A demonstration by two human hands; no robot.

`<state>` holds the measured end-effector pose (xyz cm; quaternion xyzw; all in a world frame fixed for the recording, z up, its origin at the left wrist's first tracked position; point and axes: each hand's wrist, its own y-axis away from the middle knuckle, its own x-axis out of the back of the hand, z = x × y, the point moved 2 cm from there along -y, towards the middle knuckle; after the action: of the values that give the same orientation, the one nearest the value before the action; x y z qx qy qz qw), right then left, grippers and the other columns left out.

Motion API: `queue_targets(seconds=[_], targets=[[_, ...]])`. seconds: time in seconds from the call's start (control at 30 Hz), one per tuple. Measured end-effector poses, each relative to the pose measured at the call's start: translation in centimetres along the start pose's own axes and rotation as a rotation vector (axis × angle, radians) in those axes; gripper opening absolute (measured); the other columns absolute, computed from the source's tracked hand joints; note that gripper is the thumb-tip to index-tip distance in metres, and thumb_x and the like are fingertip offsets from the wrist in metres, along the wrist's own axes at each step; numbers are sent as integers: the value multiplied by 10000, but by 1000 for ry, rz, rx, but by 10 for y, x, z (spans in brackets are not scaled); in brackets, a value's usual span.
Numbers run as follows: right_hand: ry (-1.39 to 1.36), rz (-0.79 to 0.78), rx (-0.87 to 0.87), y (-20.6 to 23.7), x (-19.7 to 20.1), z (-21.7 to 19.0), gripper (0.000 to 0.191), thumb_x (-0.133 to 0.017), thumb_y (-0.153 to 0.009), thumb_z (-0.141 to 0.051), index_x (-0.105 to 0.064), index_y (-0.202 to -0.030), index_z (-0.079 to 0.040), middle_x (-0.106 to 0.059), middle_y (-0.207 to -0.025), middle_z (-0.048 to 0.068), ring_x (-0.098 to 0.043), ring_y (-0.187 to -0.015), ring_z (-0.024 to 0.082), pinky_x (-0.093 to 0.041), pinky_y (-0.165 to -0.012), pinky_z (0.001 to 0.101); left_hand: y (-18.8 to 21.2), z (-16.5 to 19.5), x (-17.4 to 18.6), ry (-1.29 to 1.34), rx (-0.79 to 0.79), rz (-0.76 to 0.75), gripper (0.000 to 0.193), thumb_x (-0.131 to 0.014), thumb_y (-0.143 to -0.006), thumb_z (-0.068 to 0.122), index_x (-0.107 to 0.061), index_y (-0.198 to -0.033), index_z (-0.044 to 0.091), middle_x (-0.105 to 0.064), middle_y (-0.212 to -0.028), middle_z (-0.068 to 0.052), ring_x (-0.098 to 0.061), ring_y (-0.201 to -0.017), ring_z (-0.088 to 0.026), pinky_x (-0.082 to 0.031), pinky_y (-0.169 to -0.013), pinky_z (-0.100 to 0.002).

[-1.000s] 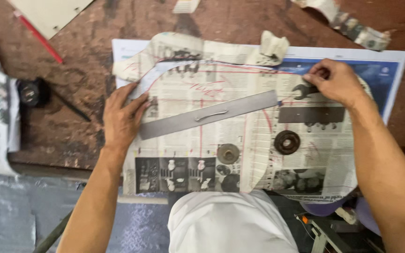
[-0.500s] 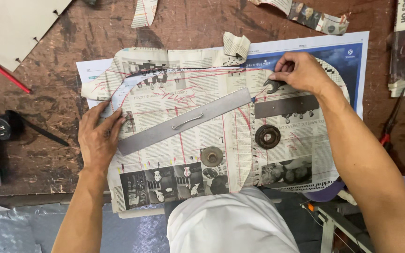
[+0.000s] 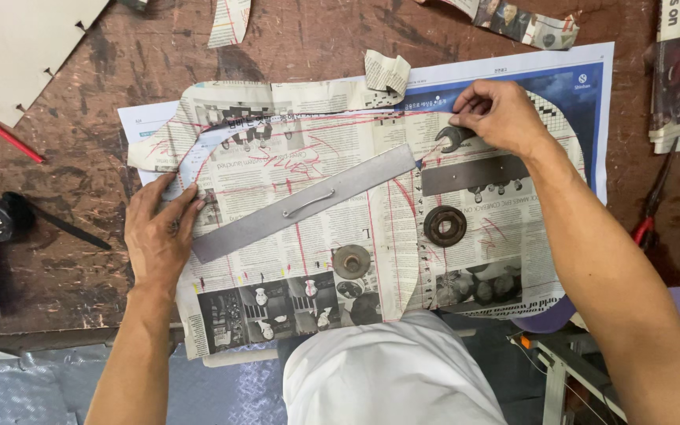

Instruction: The person lays sheets of newspaper over a paper pattern marked with red lines on the work table, smoothing each sheet flat by hand. They then place a metal ruler, a wrench, and round metal weights on top of the newspaper to hold it in place, repositioning the sheets and weights as they work.

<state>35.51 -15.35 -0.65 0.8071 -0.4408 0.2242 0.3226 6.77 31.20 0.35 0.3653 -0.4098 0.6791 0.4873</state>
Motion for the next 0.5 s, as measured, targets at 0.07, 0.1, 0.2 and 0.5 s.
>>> queue_targets(seconds=[0.07,0.1,0.2,0.5], targets=[[-9,4,0,0,0,1,153,-852,-865,-91,-750,-962,-30,-685,-815,-8,-592,-747,68,-515,-695,236,-1,1,0,10,-1,-1,289,-841,-927,159,-793,-1211,127,-667,-1362,-117,-623,-1239,-318,-515,-1073,-432],[-13,4,-2,0,0,2,150,-851,-867,-89,-749,-958,-28,-683,-813,-7,-590,-747,68,-515,-695,235,-1,1,1,14,-2,-2,289,-842,-925,159,-793,-1208,127,-667,-1359,-117,-623,-1234,-318,-515,-1071,-433],[-15,3,-4,-1,-1,3,147,-850,-870,-87,-744,-950,-23,-680,-807,-4,-586,-741,70,-513,-690,238,-1,2,2,5,-6,-7,285,-843,-926,160,-793,-1203,125,-668,-1359,-116,-624,-1226,-318,-516,-1065,-432],[27,7,28,0,2,1,132,-839,-878,-80,-746,-949,-18,-692,-803,6,-593,-739,73,-513,-691,248,-1,1,-1,-15,-14,-10,296,-844,-924,171,-794,-1214,134,-665,-1370,-112,-621,-1233,-317,-505,-1075,-435]])
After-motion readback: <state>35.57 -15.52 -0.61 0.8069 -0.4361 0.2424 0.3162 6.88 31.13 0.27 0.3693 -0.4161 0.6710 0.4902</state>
